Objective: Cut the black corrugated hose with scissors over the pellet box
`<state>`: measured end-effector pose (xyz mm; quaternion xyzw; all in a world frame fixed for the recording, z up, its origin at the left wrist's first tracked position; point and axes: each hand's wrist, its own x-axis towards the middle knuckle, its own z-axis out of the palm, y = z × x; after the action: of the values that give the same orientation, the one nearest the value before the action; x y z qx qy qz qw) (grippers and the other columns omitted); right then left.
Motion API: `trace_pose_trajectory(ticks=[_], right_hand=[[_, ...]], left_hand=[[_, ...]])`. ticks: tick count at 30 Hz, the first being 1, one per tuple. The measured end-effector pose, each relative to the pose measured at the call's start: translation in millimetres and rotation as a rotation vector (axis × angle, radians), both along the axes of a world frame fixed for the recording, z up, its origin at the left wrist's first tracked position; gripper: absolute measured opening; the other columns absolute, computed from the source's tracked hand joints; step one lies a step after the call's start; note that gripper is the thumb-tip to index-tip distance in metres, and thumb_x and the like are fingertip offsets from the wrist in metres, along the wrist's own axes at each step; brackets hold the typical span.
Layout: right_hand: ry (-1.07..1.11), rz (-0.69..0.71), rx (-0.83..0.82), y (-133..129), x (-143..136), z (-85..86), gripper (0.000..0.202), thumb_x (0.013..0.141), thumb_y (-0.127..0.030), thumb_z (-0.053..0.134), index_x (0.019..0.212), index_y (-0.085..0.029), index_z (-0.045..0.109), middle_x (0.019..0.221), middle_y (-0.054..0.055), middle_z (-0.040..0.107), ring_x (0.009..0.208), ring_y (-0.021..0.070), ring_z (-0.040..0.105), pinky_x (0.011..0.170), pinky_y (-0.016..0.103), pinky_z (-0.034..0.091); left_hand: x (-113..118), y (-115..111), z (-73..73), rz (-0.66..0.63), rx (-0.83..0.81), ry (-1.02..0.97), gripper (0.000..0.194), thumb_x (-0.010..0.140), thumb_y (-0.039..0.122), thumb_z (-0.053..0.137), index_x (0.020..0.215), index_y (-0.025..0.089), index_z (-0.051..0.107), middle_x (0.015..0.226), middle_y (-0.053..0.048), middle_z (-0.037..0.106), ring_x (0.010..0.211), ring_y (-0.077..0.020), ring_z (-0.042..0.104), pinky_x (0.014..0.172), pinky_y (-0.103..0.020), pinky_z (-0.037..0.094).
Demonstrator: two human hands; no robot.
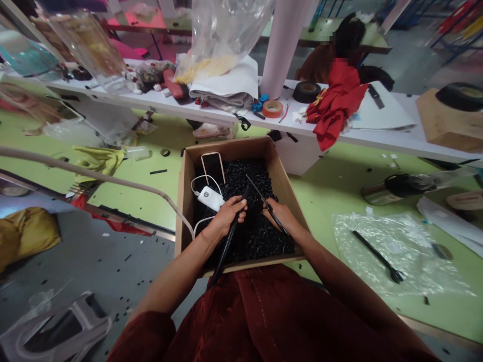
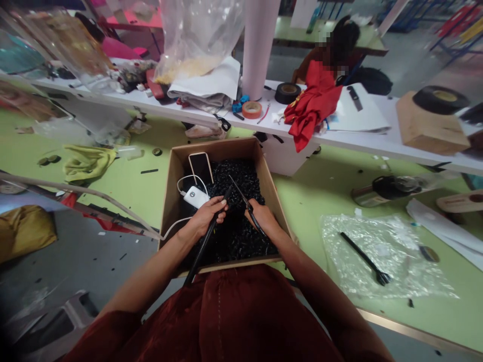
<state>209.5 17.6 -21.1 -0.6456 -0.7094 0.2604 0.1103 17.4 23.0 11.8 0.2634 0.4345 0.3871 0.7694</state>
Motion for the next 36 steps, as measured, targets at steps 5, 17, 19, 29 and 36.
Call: trace_pose_trajectory(ticks=[5, 17, 19, 29, 36], right_hand=[[0.1, -0.08, -0.004, 1.7, 2.4, 3.2, 0.023, 0.083, -0.025, 0.049, 0.105, -0.022, 0.056, 0.091, 0.005, 0.069, 0.081, 0.0202, 0.066, 0.072, 0.026, 0.044], [0.212, -0.129, 0.029, 4.4, 1.1, 2.9, 0.03, 0.084, -0.035, 0.053, 0.112, -0.022, 0.056, 0.101, 0.006, 0.07, 0.091, 0.0221, 0.066, 0.079, 0.031, 0.048], [0.177, -0.144, 0.043, 5.2, 2.1, 2.9, 0.031, 0.084, -0.035, 0.054, 0.112, -0.022, 0.056, 0.102, 0.006, 0.07, 0.093, 0.0228, 0.066, 0.079, 0.031, 0.048], [-0.064, -0.1, 0.065, 6.6, 4.9, 2.5, 0.036, 0.087, -0.037, 0.049, 0.118, -0.02, 0.055, 0.098, 0.009, 0.071, 0.092, 0.026, 0.066, 0.073, 0.03, 0.046], [-0.118, -0.043, 0.043, 7.0, 6.1, -2.4, 0.037, 0.088, -0.038, 0.047, 0.12, -0.022, 0.055, 0.096, 0.009, 0.071, 0.088, 0.0257, 0.067, 0.068, 0.028, 0.044]], left_hand=[[-10.3, 4.8, 7.8, -0.037, -0.03, -0.109, 0.03, 0.077, 0.033, 0.063, 0.095, 0.012, 0.053, 0.065, 0.003, 0.049, 0.042, -0.0012, 0.036, 0.037, -0.013, 0.023], [-1.1, -1.3, 8.8, 0.031, 0.354, 0.305, 0.042, 0.079, 0.029, 0.06, 0.118, 0.013, 0.059, 0.067, 0.003, 0.054, 0.048, -0.0042, 0.044, 0.044, -0.019, 0.035], [-0.6, -1.9, 6.8, 0.044, 0.387, 0.359, 0.046, 0.079, 0.027, 0.059, 0.122, 0.014, 0.058, 0.068, 0.004, 0.055, 0.049, -0.0046, 0.045, 0.047, -0.019, 0.038], [5.8, -3.6, 5.6, 0.023, 0.344, 0.212, 0.025, 0.081, 0.024, 0.056, 0.103, 0.012, 0.055, 0.082, -0.001, 0.06, 0.052, -0.0048, 0.05, 0.051, -0.021, 0.042], [4.2, -4.4, 12.4, 0.001, 0.156, -0.054, 0.033, 0.071, 0.027, 0.069, 0.096, 0.013, 0.052, 0.077, -0.001, 0.06, 0.049, -0.0027, 0.044, 0.042, -0.016, 0.028]])
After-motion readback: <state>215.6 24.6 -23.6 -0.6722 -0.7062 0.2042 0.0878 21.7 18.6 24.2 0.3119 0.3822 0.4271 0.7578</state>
